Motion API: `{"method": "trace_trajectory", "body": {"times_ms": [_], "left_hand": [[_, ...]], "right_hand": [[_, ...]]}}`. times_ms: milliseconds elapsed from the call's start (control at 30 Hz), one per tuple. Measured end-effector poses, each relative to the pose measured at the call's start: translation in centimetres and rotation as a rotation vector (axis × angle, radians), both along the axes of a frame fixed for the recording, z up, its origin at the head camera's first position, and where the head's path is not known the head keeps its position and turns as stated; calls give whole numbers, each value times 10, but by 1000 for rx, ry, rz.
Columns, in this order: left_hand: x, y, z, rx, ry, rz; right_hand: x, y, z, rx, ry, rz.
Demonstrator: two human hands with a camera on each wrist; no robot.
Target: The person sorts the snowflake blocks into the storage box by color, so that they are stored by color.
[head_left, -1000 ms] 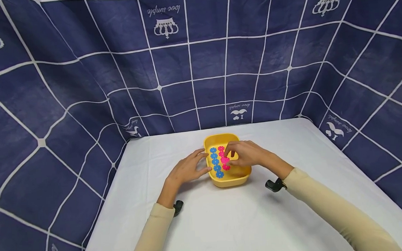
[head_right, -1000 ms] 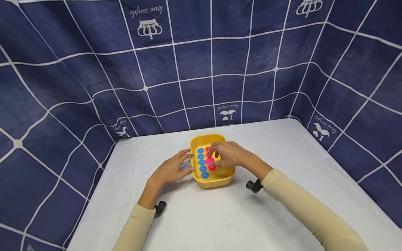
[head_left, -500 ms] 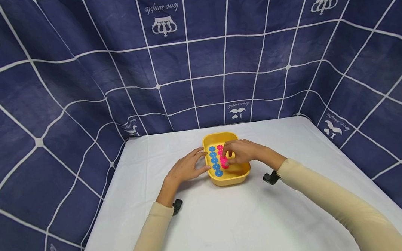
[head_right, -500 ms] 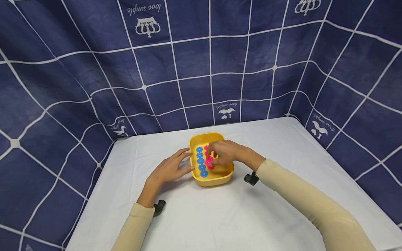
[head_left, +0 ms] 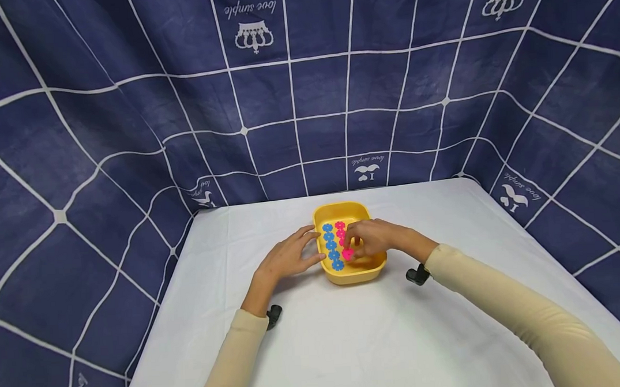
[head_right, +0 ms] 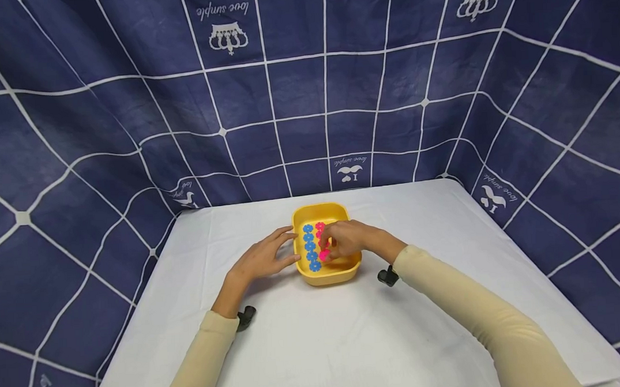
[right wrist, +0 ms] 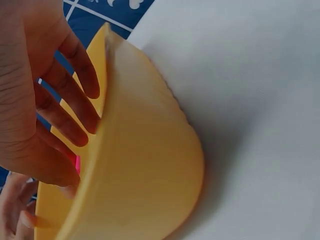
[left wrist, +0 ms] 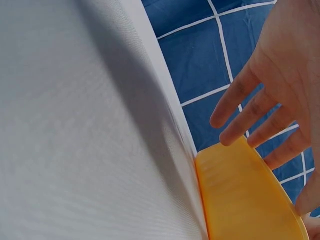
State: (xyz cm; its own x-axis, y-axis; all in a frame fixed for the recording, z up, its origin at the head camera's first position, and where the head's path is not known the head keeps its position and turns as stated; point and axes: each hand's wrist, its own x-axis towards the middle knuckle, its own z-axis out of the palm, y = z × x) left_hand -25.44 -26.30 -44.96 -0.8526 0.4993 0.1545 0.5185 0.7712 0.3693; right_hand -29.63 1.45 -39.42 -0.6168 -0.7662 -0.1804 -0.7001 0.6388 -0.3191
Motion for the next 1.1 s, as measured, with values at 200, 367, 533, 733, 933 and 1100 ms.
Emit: {"method": "trace_trajectory", "body": {"times_ms": [200, 367, 533, 733, 933, 1100], "left_hand": [[-1, 0, 2, 4, -5, 4], [-2, 0, 1, 10, -13, 6], [-1, 0, 1, 12, -6, 0], [-1, 0, 2, 17, -10, -3], [-1, 1, 2, 5, -16, 3], [0, 1, 0, -14, -18, 14]], "right_hand": [[-1, 2, -8, 28, 7, 11], [-1, 2, -14, 44, 4, 16], [-2, 2, -21, 56, 13, 21], [-1, 2, -25, 74, 43, 26], [2, 2, -30, 67, 37, 30], [2, 3, -33, 78, 47, 40]]}}
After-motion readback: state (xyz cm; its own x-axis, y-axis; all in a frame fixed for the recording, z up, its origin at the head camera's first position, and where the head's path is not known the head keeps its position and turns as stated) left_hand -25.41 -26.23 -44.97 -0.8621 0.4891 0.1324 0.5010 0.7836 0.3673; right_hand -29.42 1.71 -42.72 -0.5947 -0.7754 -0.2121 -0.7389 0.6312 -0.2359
